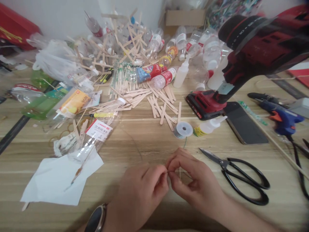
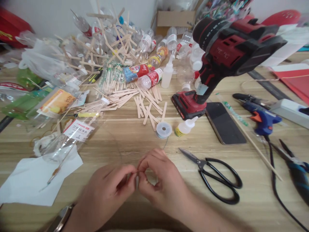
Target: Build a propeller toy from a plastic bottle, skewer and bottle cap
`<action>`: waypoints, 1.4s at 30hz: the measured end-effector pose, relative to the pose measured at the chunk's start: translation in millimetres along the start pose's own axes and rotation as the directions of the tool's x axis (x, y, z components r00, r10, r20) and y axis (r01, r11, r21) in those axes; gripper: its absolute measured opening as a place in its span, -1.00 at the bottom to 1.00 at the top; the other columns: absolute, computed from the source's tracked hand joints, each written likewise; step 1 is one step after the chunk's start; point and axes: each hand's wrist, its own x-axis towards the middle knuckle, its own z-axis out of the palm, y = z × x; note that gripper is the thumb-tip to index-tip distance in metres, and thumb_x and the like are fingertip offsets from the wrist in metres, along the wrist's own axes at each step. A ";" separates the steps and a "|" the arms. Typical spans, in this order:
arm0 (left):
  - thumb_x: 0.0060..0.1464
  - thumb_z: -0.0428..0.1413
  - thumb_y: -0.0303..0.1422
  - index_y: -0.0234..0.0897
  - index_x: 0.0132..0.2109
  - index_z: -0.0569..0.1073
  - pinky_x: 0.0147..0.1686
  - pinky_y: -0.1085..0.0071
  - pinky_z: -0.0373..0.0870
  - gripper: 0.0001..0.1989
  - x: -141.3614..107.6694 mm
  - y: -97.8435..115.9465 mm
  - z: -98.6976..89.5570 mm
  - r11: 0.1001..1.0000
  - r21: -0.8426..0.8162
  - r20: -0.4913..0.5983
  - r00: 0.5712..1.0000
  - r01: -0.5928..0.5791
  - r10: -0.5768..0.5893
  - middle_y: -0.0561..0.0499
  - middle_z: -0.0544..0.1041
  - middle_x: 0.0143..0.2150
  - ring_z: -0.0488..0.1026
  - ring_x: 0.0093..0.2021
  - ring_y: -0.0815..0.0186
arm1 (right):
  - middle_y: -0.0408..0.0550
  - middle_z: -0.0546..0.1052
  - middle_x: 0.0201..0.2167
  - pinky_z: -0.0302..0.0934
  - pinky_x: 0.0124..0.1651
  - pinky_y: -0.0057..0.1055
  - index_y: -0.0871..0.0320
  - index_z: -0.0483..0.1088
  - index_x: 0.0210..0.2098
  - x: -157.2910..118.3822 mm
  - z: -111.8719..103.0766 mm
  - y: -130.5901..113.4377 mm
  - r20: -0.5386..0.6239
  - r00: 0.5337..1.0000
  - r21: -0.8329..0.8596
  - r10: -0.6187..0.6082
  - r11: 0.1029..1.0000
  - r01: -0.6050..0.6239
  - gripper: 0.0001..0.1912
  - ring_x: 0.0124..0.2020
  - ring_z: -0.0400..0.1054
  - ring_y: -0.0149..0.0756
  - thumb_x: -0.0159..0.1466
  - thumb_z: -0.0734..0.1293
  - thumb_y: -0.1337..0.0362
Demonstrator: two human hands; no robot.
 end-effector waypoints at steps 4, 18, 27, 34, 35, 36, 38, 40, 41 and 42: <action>0.09 0.05 -0.37 -0.24 -0.41 0.45 -0.57 0.48 0.02 -0.86 7.1 -3.1 -3.0 0.896 -0.339 0.203 0.952 0.287 -0.228 0.16 0.29 -0.63 0.17 -0.60 0.43 | -0.11 0.49 -0.39 0.18 -0.23 -0.30 0.11 0.33 -0.39 -1.7 0.0 0.6 -0.031 0.991 -0.160 -0.132 0.979 0.125 -0.82 -0.35 0.32 -0.30 0.16 0.25 0.53; -0.04 0.13 -0.27 -0.27 -0.49 0.36 -0.65 0.49 -0.16 -0.81 17.7 -11.3 -0.7 0.329 -0.748 0.491 0.815 0.576 -0.308 0.26 0.10 -0.70 -0.06 -0.66 0.50 | -0.17 0.53 -0.39 0.11 0.03 -0.24 0.09 0.37 -0.30 -0.2 -0.6 6.2 -0.064 0.973 -0.236 -0.223 0.950 0.203 -0.82 -0.35 0.40 -0.36 0.22 0.31 0.51; -0.08 0.18 -0.22 -0.26 -0.49 0.34 -0.66 0.48 -0.18 -0.77 18.0 -10.4 -1.1 0.215 -0.749 0.564 0.773 0.627 -0.291 0.29 0.05 -0.72 -0.14 -0.67 0.51 | -0.17 0.52 -0.40 0.08 0.08 -0.20 0.08 0.42 -0.20 -5.3 -2.1 5.8 -0.074 0.958 -0.305 -0.276 0.921 0.242 -0.82 -0.37 0.39 -0.38 0.29 0.28 0.47; -0.10 0.25 -0.18 -0.26 -0.47 0.33 -0.62 0.47 -0.22 -0.70 16.4 -13.2 -2.6 0.146 -0.717 0.631 0.723 0.682 -0.279 0.27 0.06 -0.67 -0.11 -0.64 0.51 | -0.16 0.61 -0.40 0.06 0.09 -0.18 0.11 0.46 -0.19 -6.2 -7.6 5.4 0.038 0.894 -0.459 -0.446 0.787 0.412 -0.77 -0.34 0.42 -0.34 0.35 0.20 0.48; -0.11 0.26 -0.19 -0.26 -0.47 0.32 -0.62 0.48 -0.22 -0.69 16.3 -13.5 -3.0 0.126 -0.713 0.645 0.715 0.690 -0.269 0.27 0.06 -0.67 -0.11 -0.63 0.51 | -0.16 0.62 -0.41 0.07 0.08 -0.19 0.13 0.46 -0.20 -6.8 -8.8 4.6 0.045 0.883 -0.462 -0.467 0.774 0.433 -0.77 -0.34 0.42 -0.34 0.35 0.20 0.49; -0.12 0.27 -0.19 -0.26 -0.48 0.31 -0.62 0.49 -0.23 -0.68 16.2 -13.6 -3.5 0.108 -0.707 0.658 0.706 0.699 -0.262 0.27 0.06 -0.66 -0.11 -0.63 0.52 | -0.16 0.63 -0.41 0.08 0.08 -0.20 0.15 0.46 -0.21 -7.4 -9.8 3.8 0.050 0.874 -0.458 -0.484 0.766 0.451 -0.77 -0.34 0.42 -0.34 0.35 0.20 0.49; -0.15 0.29 -0.21 -0.26 -0.49 0.29 -0.64 0.49 -0.25 -0.66 16.4 -13.3 -4.9 0.095 -0.700 0.671 0.698 0.708 -0.251 0.28 0.07 -0.67 -0.12 -0.64 0.53 | -0.14 0.63 -0.40 0.07 0.07 -0.20 0.18 0.45 -0.22 -7.9 -11.1 2.8 0.054 0.865 -0.439 -0.498 0.767 0.469 -0.78 -0.32 0.43 -0.34 0.35 0.19 0.49; -0.16 0.30 -0.22 -0.27 -0.49 0.29 -0.66 0.49 -0.26 -0.67 16.7 -12.2 -6.3 0.123 -0.706 0.659 0.710 0.698 -0.249 0.28 0.09 -0.68 -0.12 -0.66 0.55 | -0.14 0.62 -0.38 0.04 0.07 -0.19 0.16 0.43 -0.19 -7.2 -11.2 2.9 0.060 0.872 -0.406 -0.485 0.786 0.466 -0.77 -0.31 0.42 -0.32 0.34 0.18 0.51; -0.15 0.30 -0.22 -0.27 -0.49 0.30 -0.67 0.49 -0.25 -0.68 16.9 -11.5 -7.0 0.147 -0.710 0.646 0.720 0.689 -0.253 0.28 0.10 -0.70 -0.11 -0.67 0.55 | -0.14 0.61 -0.37 0.04 0.05 -0.19 0.15 0.42 -0.19 -6.3 -10.7 3.2 0.058 0.884 -0.377 -0.463 0.810 0.449 -0.77 -0.31 0.41 -0.33 0.32 0.19 0.52; -0.13 0.28 -0.22 -0.26 -0.49 0.32 -0.68 0.49 -0.25 -0.69 16.9 -10.8 -7.6 0.174 -0.713 0.633 0.731 0.679 -0.257 0.28 0.11 -0.71 -0.10 -0.69 0.54 | -0.15 0.59 -0.37 0.05 0.03 -0.20 0.13 0.39 -0.20 -5.2 -9.9 3.4 0.050 0.902 -0.337 -0.429 0.843 0.420 -0.77 -0.33 0.39 -0.33 0.30 0.20 0.53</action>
